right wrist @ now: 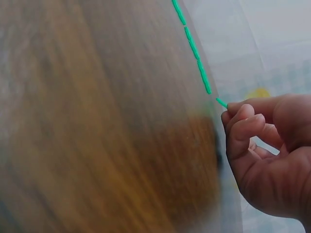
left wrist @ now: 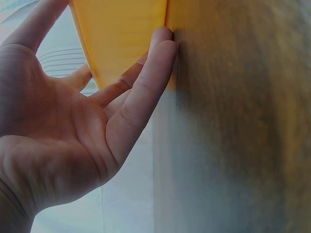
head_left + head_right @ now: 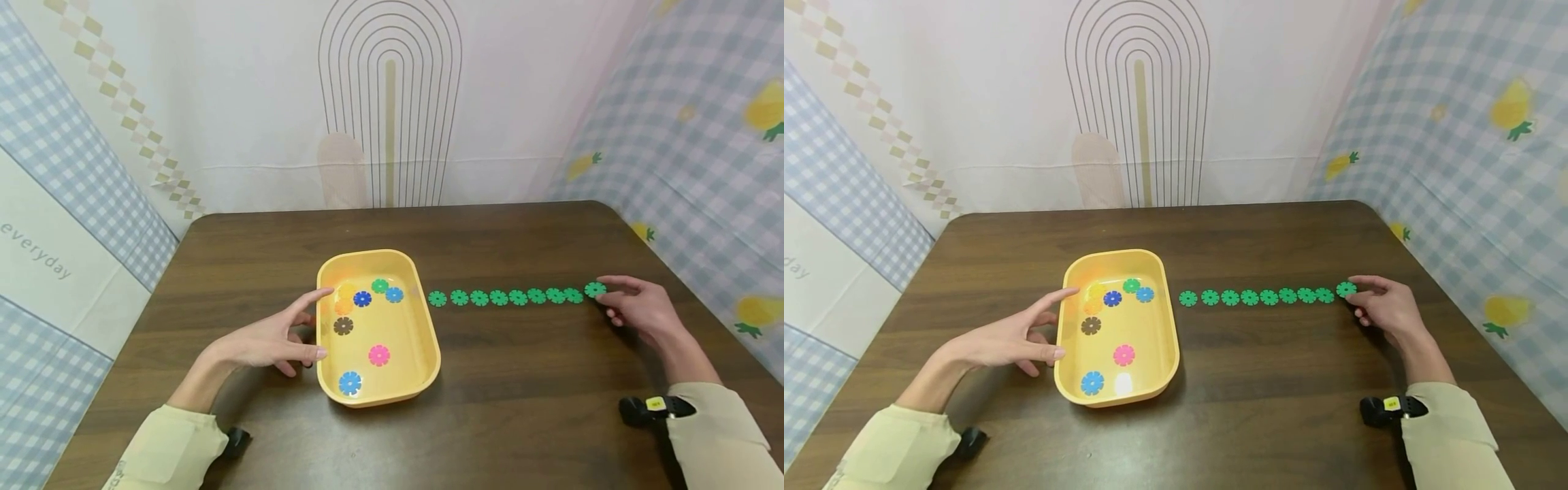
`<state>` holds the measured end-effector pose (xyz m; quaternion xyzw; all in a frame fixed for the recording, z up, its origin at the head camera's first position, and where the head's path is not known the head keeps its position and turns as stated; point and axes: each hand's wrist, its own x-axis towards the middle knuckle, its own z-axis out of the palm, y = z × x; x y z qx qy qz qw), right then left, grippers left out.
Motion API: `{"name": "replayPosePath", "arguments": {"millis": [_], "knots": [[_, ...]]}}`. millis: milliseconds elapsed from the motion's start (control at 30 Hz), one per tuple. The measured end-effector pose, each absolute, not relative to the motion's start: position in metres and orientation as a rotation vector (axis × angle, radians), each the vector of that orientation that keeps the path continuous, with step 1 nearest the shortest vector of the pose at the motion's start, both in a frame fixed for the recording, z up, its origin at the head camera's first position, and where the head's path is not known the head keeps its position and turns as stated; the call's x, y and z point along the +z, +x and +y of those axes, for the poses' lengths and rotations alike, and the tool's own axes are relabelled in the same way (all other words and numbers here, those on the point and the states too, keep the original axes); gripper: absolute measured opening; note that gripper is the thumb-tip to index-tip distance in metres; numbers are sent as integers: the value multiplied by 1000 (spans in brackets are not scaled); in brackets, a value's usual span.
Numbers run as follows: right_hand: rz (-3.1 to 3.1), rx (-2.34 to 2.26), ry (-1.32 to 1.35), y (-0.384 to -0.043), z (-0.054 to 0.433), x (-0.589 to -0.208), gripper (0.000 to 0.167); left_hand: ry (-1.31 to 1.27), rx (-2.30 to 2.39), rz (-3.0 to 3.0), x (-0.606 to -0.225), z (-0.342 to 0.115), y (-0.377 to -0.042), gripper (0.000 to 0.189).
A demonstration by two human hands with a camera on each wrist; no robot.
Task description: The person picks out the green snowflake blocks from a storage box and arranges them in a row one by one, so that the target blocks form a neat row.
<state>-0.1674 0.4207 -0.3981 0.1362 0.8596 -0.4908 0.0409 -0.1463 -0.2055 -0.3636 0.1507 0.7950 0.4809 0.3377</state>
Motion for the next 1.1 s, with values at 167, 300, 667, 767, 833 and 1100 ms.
{"name": "replayPosePath", "arguments": {"millis": [167, 300, 667, 767, 833, 1100], "knots": [[2661, -1417, 436, -168, 420, -399, 49, 397, 1260, 2066, -364, -205, -147, 105], [2688, -1371, 440, -168, 419, -399, 53, 401, 1260, 2066, -364, -206, -147, 105], [2721, -1363, 429, -166, 417, -397, 50, 394, 1258, 2063, -364, -205, -146, 104], [2757, -1376, 402, -166, 412, -389, 49, 393, 1258, 2062, -364, -205, -145, 104], [2778, -1380, 368, -167, 406, -380, 49, 395, 1259, 2062, -364, -205, -145, 104], [2875, -1305, 106, -179, 351, -327, 44, 398, 1252, 2067, -363, -205, -147, 104]]}}
